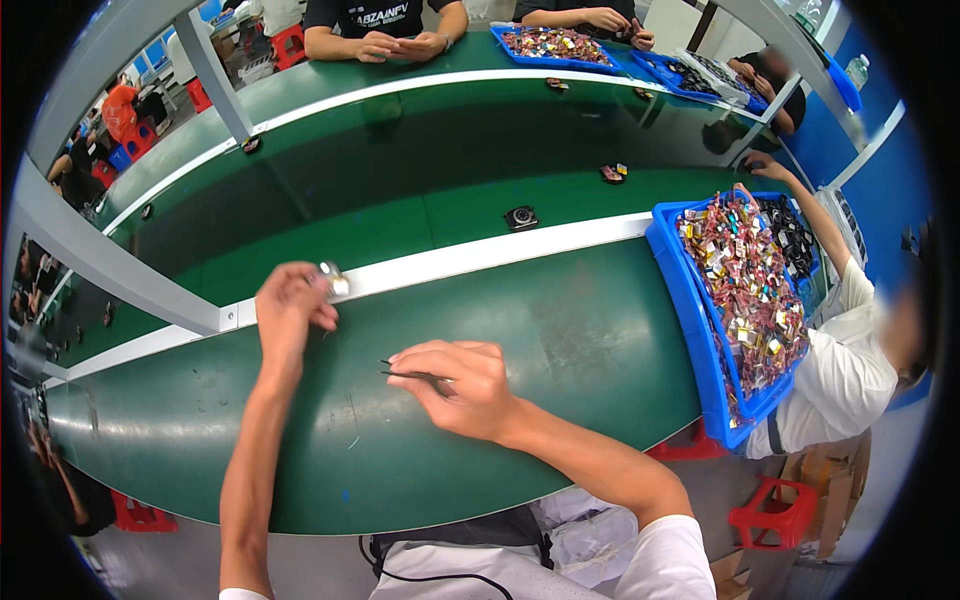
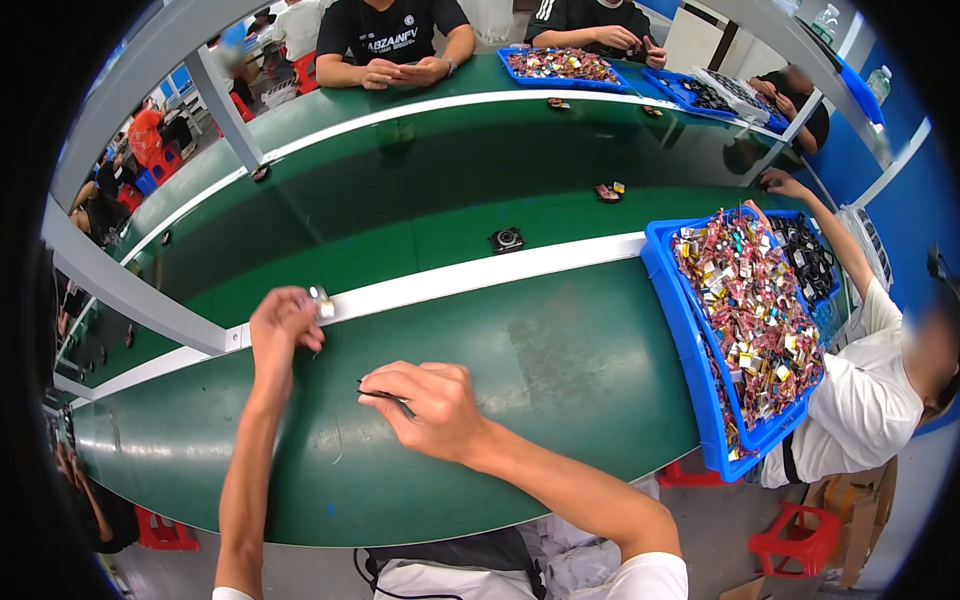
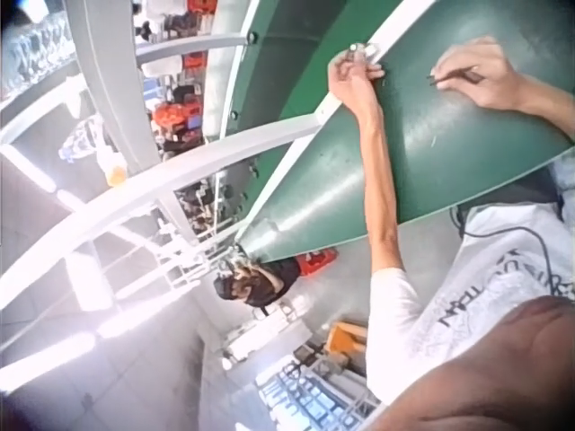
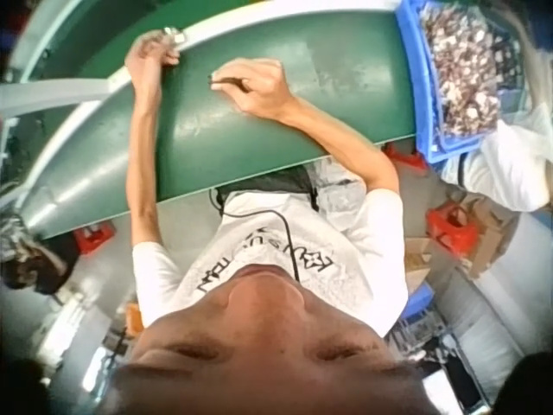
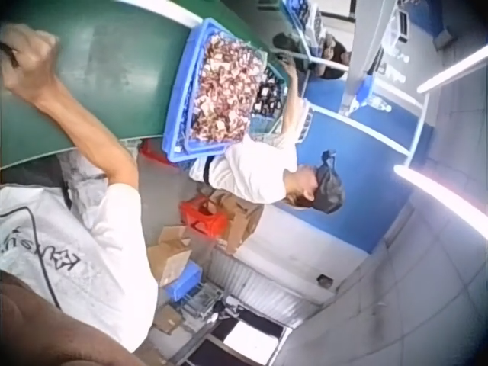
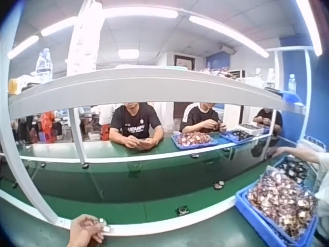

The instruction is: The person is using tweezers to assemble small electronic components on a factory assembly line.

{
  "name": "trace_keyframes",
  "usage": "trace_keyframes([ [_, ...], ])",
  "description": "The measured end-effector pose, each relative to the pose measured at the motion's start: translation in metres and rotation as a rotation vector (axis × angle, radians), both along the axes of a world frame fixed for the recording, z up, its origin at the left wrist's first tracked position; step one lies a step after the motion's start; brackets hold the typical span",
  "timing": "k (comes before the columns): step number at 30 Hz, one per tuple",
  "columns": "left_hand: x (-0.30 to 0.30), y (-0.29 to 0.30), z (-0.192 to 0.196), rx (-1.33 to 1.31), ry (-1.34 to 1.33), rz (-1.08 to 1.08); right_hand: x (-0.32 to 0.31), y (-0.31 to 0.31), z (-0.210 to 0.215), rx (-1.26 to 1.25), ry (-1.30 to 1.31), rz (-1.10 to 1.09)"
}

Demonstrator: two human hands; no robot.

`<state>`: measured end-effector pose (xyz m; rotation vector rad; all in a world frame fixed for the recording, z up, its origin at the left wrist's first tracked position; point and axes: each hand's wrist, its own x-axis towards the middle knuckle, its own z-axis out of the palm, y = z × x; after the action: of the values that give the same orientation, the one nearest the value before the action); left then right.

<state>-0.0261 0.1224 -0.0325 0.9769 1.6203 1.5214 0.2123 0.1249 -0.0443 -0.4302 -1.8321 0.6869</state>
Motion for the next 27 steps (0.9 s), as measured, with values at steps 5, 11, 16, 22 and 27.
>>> trace_keyframes([
  [5, -0.057, 0.057, -0.006, -0.172, 0.439, 0.210, 0.000, 0.000, -0.003, 0.021, -0.048, 0.004],
  [11, -0.019, 0.082, -0.003, 0.092, 1.165, 0.456, 0.003, 0.007, -0.005, -0.017, -0.076, -0.025],
  [16, 0.067, 0.122, 0.019, 0.166, 0.642, -0.361, 0.005, 0.004, -0.005, 0.009, -0.113, -0.023],
  [22, 0.132, 0.167, 0.009, 0.051, 0.916, -0.467, -0.001, 0.001, 0.000, -0.026, -0.110, 0.013],
  [27, 0.161, 0.169, 0.009, -0.074, 1.024, -0.361, 0.000, 0.003, -0.003, -0.017, -0.072, 0.027],
])
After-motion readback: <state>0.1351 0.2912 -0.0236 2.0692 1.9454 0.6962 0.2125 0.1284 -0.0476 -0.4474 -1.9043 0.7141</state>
